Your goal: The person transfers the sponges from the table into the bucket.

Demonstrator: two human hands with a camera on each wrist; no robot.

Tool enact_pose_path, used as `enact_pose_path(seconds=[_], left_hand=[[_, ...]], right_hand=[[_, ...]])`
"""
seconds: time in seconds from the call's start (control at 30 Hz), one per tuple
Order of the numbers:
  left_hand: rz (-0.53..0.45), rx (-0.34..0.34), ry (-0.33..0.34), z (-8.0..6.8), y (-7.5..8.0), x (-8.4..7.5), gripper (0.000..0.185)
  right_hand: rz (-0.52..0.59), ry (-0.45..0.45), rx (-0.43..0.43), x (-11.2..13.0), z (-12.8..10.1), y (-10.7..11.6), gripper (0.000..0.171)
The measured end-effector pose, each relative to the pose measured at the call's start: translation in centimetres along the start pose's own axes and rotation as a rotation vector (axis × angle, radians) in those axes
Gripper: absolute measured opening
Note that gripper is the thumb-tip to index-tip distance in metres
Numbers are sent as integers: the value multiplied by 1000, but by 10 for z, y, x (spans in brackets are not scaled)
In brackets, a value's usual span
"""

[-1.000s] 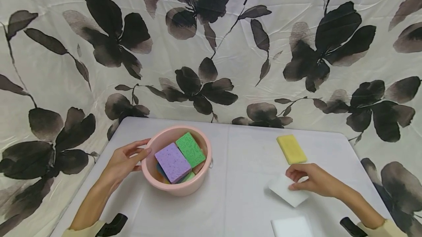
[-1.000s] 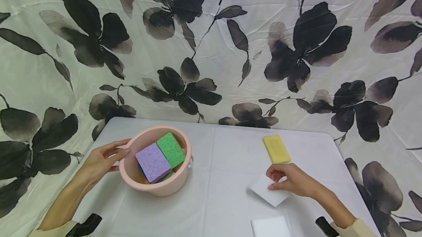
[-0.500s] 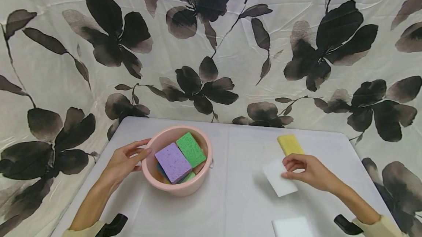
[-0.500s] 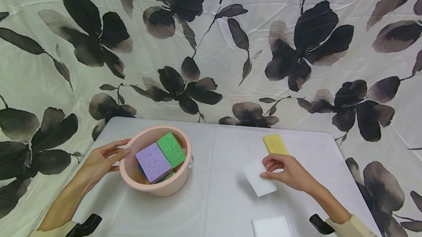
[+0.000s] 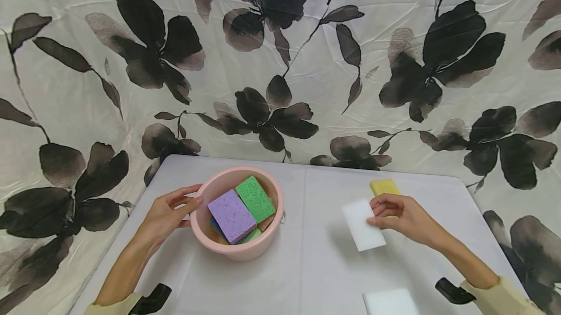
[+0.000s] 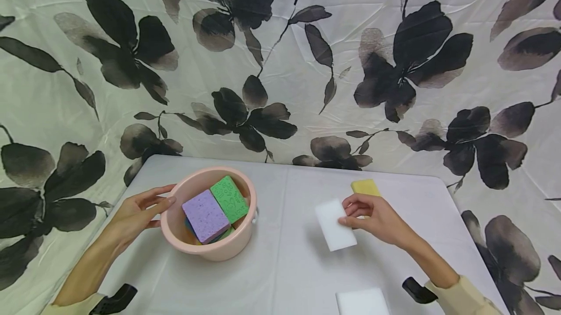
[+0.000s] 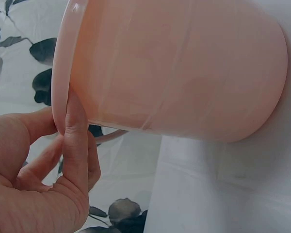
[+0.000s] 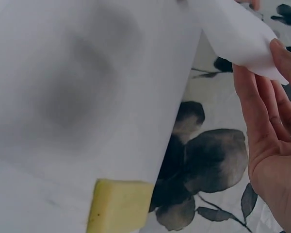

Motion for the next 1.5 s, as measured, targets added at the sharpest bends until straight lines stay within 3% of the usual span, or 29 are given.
enact_pose_path(seconds=[0.4,1.5], left_hand=[[3,0,-5,-1,0,-1,65],[3,-8,1,-1,0,-2,63]], right_hand=[[141,-89,-22,24,16,-16,46],[211,-70,18,74,72,-68,44]])
Point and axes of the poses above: each hand's wrist, its own z-axis towards the middle knuckle, its own y-axis out of the back of the hand, x = y × z, the point moved 5 cm from there along z, towards the middle knuckle, and after that the axes turned 15 degrees about z, right-handed, at the moved point
